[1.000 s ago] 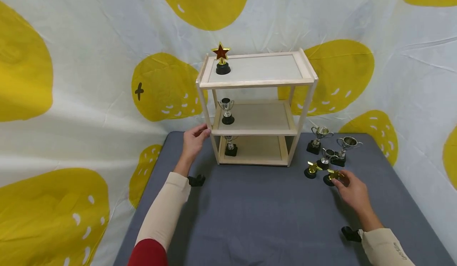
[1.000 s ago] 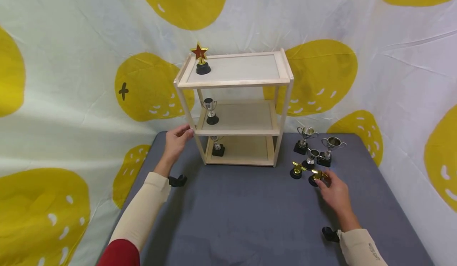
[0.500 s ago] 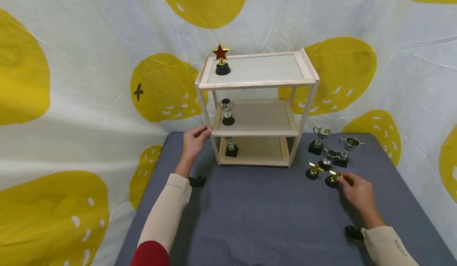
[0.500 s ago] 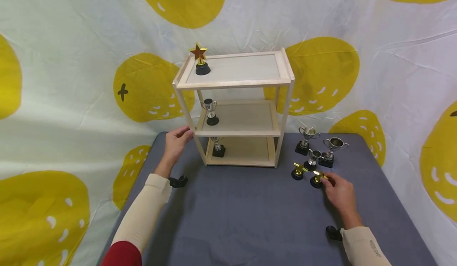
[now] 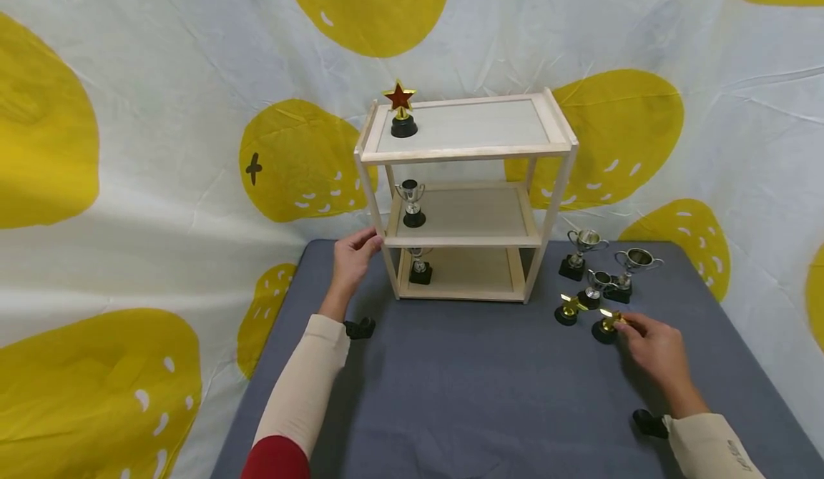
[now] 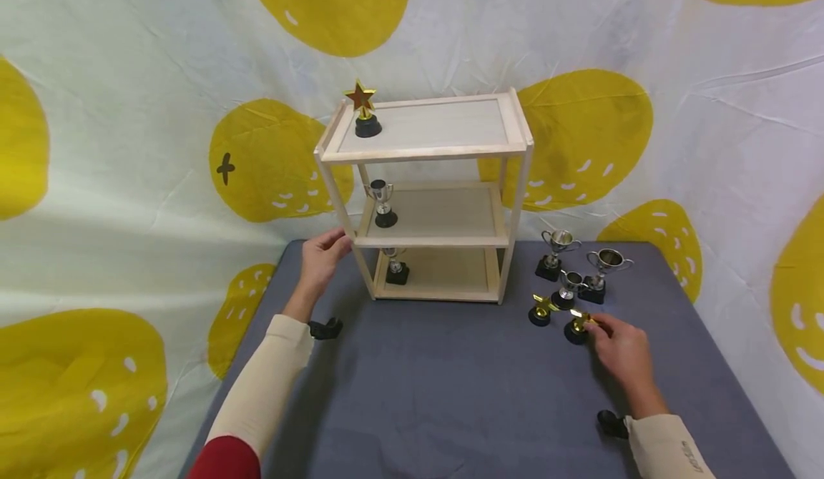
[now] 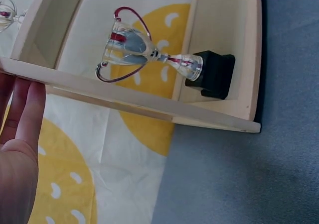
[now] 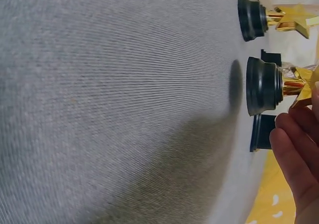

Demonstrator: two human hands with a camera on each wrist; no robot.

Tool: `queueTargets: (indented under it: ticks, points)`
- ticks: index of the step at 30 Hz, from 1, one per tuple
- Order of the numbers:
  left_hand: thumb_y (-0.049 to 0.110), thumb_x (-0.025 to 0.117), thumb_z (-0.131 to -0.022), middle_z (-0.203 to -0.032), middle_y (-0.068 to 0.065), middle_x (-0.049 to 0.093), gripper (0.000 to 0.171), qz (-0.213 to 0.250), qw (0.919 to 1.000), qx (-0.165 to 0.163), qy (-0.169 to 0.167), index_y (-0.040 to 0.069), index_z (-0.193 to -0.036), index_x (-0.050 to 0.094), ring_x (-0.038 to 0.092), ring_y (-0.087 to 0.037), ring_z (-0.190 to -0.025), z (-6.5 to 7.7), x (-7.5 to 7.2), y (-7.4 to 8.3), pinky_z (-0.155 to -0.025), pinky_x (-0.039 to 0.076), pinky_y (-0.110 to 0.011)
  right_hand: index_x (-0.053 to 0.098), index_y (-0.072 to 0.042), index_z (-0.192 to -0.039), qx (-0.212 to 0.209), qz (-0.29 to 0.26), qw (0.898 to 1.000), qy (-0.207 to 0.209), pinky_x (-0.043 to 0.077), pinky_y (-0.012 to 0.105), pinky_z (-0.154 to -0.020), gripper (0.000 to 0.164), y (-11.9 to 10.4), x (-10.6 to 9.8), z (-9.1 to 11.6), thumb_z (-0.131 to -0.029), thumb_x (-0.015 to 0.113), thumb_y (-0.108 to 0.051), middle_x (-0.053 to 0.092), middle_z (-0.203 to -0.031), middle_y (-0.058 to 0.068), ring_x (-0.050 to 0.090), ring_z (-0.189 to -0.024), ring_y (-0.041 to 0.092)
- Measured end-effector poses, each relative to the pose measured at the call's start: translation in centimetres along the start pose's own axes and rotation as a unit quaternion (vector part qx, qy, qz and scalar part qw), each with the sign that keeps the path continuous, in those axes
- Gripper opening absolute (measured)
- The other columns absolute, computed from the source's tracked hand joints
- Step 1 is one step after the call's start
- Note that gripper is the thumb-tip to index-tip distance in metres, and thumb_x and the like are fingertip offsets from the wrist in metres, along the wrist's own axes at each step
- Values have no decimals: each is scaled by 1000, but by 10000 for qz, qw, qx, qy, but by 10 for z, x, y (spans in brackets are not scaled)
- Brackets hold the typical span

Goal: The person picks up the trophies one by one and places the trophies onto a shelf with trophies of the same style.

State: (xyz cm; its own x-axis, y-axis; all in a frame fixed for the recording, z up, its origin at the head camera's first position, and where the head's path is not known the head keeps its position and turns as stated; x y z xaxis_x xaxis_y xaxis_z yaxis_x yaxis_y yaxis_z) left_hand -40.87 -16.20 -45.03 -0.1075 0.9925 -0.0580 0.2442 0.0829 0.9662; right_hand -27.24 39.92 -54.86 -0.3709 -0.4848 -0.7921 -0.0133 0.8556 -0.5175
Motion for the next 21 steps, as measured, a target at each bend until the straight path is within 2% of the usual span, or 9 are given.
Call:
queueTargets:
  ticks: [4,7,10,15,21]
  points:
    - [12,70,-91,-120,-29,67,34,160,9998,-132,-49,-4,-121,68,69,-6,-91,1,1,-1,-85,61,-24,75,-2,-102,-95,61,9999,89,40,26,-55,21,-1,-7,-1,-89,74,-18,75,-90,19,51,-65,1]
    - [8,68,-91,-121,-31,65,33,270,9995,-144,-106,-7,-122,67,69,-6,-92,1,2,-1,-87,60,-27,75,-2,-101,-167,53,9997,179,38,23,-53,20,-4,-12,-1,-88,74,-17,75,-89,19,43,-63,-10]
    - [8,68,-91,-121,-32,65,34,300,9994,-122,-99,-7,-122,66,69,-6,-92,0,3,-1,-88,60,-29,75,-1,-102,-122,48,9998,138,36,22,-51,22,-7,-16,-1,-89,74,-18,75,-88,19,41,-62,-10]
    - [15,70,-91,-118,-28,68,35,157,9998,-74,39,-4,-121,69,69,-6,-92,1,2,-2,-86,60,-25,74,0,-105,-55,70,10000,17,34,20,-49,25,-14,-21,1,-90,72,-20,74,-87,19,40,-58,-7]
    - [18,70,-92,-120,-28,66,37,276,9996,-71,-14,-2,-123,68,70,-10,-96,3,2,-2,-89,60,-27,74,1,-105,-167,5,9998,73,38,19,-47,25,-21,-29,-1,-89,74,-18,75,-86,20,39,-61,-16]
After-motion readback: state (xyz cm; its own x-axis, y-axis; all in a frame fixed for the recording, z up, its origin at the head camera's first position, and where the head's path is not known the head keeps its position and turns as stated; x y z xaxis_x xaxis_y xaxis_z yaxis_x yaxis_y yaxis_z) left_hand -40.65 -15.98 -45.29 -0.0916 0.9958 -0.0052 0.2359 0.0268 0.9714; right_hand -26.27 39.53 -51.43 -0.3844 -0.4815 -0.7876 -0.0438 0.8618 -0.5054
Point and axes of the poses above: each hand's wrist, its own z-axis away from the middle knuckle, its own x-axis out of the palm, y = z × x, the point moved 10 cm from there along -z, towards the middle knuckle
